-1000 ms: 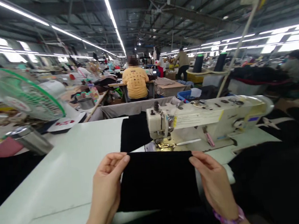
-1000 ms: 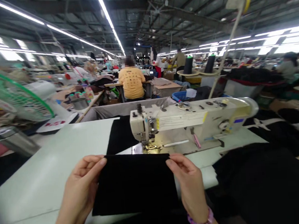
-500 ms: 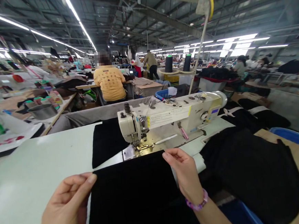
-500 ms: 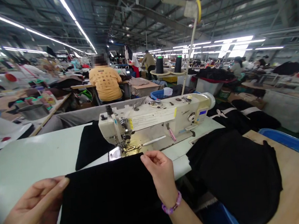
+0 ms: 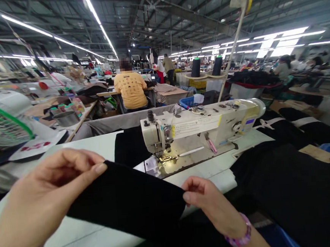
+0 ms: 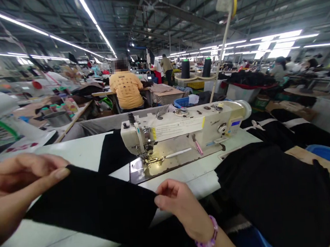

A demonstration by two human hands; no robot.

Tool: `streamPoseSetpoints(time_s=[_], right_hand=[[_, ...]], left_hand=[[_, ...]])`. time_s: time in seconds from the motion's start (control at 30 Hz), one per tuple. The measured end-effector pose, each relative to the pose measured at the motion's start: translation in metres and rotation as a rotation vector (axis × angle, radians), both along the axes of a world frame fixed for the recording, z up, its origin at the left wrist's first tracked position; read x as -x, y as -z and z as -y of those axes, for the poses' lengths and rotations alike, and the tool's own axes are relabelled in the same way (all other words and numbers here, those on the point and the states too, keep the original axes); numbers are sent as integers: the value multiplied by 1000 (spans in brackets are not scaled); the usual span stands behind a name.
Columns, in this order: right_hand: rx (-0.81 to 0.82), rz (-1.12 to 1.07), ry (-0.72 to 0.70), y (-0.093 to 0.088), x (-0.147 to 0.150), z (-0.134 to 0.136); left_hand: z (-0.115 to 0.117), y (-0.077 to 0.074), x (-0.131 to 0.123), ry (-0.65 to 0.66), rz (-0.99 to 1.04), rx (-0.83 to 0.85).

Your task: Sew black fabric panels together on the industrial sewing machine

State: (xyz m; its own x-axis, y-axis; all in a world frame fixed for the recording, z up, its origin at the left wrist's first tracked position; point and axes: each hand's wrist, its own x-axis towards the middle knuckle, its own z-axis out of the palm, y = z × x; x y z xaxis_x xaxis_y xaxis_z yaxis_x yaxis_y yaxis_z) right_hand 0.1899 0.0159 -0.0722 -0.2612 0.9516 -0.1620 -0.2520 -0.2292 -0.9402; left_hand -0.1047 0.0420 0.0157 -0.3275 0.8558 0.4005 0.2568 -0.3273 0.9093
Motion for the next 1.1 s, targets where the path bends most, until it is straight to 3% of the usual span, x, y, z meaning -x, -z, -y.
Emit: streamPoseSetpoints(time_s=[0.1, 0.17, 0.23, 0.3, 0.4, 0.47, 0.57, 0.67, 0.93, 1.1], right_hand=[[130, -129, -172, 10, 15, 17], [114, -46, -115, 29, 26, 26], [-1, 122, 47, 53, 35, 32], [-165, 309, 158, 77, 37, 35], [-447, 539, 105, 98, 30, 35], [-650, 617, 41, 103, 21, 34], [-929, 680, 23, 101, 11, 30], [-1096, 753, 15, 98, 9, 25], [-1152, 818, 166, 93, 19, 8], [-1194, 799, 105, 94, 16, 6]], left_hand=[[-33, -25, -5, 254, -351, 85], [-61, -15, -19, 396, -599, 264], [-86, 17, -36, 453, -715, 332], [-102, 60, -50, 463, -720, 348], [-107, 113, -62, 413, -690, 328], [-102, 132, -62, 368, -660, 306], [-98, 138, -60, 344, -628, 284], [-103, 139, -60, 348, -620, 282], [-138, 152, -65, 306, -657, 300], [-133, 141, -69, 245, -725, 300]])
